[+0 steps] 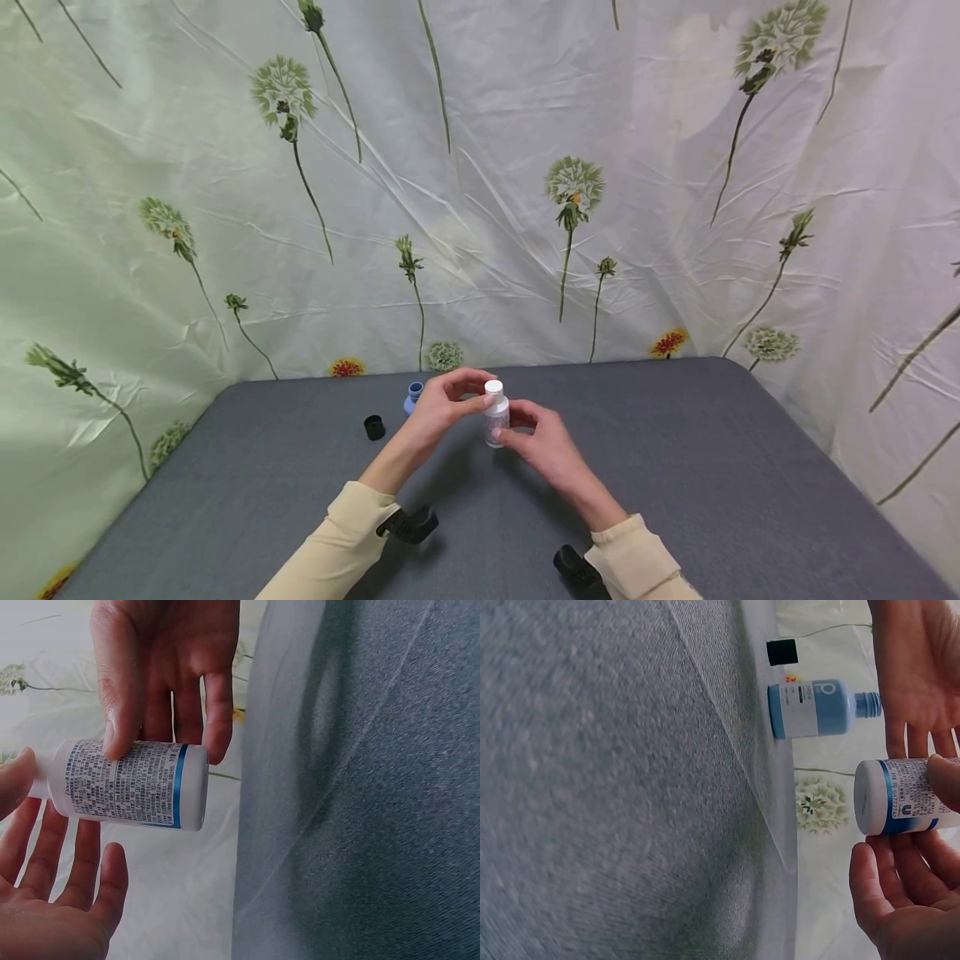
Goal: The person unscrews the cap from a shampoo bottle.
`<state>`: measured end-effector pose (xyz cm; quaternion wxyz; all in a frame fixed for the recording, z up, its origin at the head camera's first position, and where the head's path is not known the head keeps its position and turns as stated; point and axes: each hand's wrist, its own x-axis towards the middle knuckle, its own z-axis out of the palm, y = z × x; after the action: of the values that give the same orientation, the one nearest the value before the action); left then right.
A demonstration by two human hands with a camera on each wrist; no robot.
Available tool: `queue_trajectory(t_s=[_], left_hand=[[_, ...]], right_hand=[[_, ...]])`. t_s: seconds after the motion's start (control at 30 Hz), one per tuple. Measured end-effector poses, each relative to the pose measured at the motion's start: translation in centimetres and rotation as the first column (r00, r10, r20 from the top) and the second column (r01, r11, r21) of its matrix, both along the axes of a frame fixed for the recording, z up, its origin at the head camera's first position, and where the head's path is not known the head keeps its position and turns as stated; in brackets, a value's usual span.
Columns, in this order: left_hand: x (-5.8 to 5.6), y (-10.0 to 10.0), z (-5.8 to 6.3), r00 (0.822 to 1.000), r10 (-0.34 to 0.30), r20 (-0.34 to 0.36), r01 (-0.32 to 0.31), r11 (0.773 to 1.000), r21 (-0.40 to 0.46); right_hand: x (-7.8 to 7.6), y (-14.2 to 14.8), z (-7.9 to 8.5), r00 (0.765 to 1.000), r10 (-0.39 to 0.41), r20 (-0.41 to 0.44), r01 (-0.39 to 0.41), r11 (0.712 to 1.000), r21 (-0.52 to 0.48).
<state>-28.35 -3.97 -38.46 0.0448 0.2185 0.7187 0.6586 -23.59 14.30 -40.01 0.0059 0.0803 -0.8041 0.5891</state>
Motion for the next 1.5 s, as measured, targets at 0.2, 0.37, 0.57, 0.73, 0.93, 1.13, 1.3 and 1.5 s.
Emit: queue_trajectory(t_s=[0.2,0.37,0.57,0.73,0.93,1.13,1.3,1.5], left_hand=[[0.6,-0.3,0.0,1.0,0.004,-0.001,-0.004,1.0,0.0],[1.1,-0.7,-0.2,1.0,0.003,0.003,-0.003,1.0,-0.003],[1.7,-1.2,-0.4,1.0,-0.005,0.013,0.005,1.0,0.0],[2.2,-1.4,-0.6,1.0,-0.016,0.014,0.016,1.0,-0.013],[2.9,-1.5,-0.8,1.0,-0.015,-0.004,0.014,1.0,-0.02],[4.0,-1.7,-0.2,1.0,-0.028,0.002,0.028,0.999,-0.024],[4.3,-1.8,-0.5,1.0,-0.031,0.005,0.031,0.999,-0.03],[4.0,-2.0,-1.0,0.998,-0.042,-0.04,0.04,0.998,-0.043]], right_hand=[[0.4,-0.3,0.1,1.0,-0.004,0.008,0.004,1.0,0.007],[0.8,-0.7,0.0,1.0,0.003,0.005,-0.003,1.0,-0.003],[1.4,-1.0,-0.2,1.0,0.005,0.0,-0.005,1.0,-0.014],[1.9,-1.0,-0.3,1.0,0.005,0.016,-0.005,1.0,-0.002],[2.5,-0.9,-0.5,0.999,0.032,0.015,-0.032,0.999,0.003],[3.3,-0.8,-0.6,0.998,0.041,0.047,-0.041,0.999,-0.012],[3.6,-0.7,-0.8,0.998,0.048,0.032,-0.048,0.999,-0.01],[3.7,-0.8,-0.6,0.999,0.038,0.01,-0.038,0.999,0.007]])
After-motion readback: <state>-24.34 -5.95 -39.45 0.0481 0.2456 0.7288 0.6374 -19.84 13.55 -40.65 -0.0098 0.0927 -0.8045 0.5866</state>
